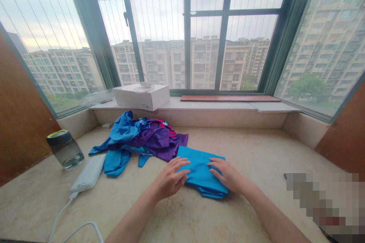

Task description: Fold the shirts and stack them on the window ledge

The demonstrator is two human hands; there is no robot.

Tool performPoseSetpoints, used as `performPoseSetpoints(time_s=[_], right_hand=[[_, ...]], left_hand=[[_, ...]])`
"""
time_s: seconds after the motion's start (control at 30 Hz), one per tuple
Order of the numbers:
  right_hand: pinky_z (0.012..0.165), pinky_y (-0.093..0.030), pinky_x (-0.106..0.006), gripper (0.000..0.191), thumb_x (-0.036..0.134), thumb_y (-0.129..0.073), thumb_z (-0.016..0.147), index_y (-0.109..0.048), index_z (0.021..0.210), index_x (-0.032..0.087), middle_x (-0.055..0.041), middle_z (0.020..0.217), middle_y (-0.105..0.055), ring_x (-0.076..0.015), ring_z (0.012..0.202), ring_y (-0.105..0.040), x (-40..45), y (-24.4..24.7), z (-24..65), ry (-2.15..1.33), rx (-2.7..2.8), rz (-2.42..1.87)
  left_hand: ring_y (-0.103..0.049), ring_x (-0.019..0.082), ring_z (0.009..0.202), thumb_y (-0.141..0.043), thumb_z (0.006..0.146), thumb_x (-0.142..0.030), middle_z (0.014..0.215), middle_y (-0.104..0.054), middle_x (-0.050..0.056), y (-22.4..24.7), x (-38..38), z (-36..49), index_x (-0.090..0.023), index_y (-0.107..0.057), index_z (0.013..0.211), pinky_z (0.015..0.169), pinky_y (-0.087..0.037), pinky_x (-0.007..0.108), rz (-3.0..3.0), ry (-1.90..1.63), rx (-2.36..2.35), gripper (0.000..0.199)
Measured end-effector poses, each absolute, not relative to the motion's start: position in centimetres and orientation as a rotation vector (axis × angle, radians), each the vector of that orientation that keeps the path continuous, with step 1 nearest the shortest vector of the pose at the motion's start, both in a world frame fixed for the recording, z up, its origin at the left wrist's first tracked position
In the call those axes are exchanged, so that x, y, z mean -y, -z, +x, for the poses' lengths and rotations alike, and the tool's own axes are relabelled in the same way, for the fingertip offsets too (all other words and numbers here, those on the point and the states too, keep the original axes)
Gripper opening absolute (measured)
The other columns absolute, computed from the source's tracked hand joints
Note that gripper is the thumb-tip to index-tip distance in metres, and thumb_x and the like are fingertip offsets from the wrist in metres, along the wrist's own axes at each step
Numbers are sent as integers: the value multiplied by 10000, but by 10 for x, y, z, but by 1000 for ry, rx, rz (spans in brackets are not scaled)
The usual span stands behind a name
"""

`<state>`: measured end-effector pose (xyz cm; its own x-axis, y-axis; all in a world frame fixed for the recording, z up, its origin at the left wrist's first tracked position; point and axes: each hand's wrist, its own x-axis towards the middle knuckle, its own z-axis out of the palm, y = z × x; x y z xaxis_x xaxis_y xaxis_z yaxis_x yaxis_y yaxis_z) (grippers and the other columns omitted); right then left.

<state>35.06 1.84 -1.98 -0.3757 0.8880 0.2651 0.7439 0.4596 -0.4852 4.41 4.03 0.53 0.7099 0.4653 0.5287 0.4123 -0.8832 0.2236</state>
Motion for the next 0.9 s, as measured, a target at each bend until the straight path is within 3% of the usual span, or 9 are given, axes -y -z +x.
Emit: performPoseSetpoints(time_s=[0.4,0.9], right_hand=[[1139,-410,-506,428,447,-505,998,-636,1347,237,-127,1465,-564,-303,1359,-516,-16,22,347,-361,2242,-1395],[1169,-372,-521,486,451,-477,1007,-575,1422,218,-133,1529,-495,-324,1404,-465,-14,22,346,-377,2308,-1469]], left_hand=[[-551,267,1299,-529,941,-178,1345,-655,94,2,-29,69,-241,-718,1128,1124,-432,449,2777,-756,-622,273],[-594,253,1247,-527,937,-140,1230,-705,85,6,-38,57,-237,-732,1016,1057,-486,415,2670,-865,-724,239]])
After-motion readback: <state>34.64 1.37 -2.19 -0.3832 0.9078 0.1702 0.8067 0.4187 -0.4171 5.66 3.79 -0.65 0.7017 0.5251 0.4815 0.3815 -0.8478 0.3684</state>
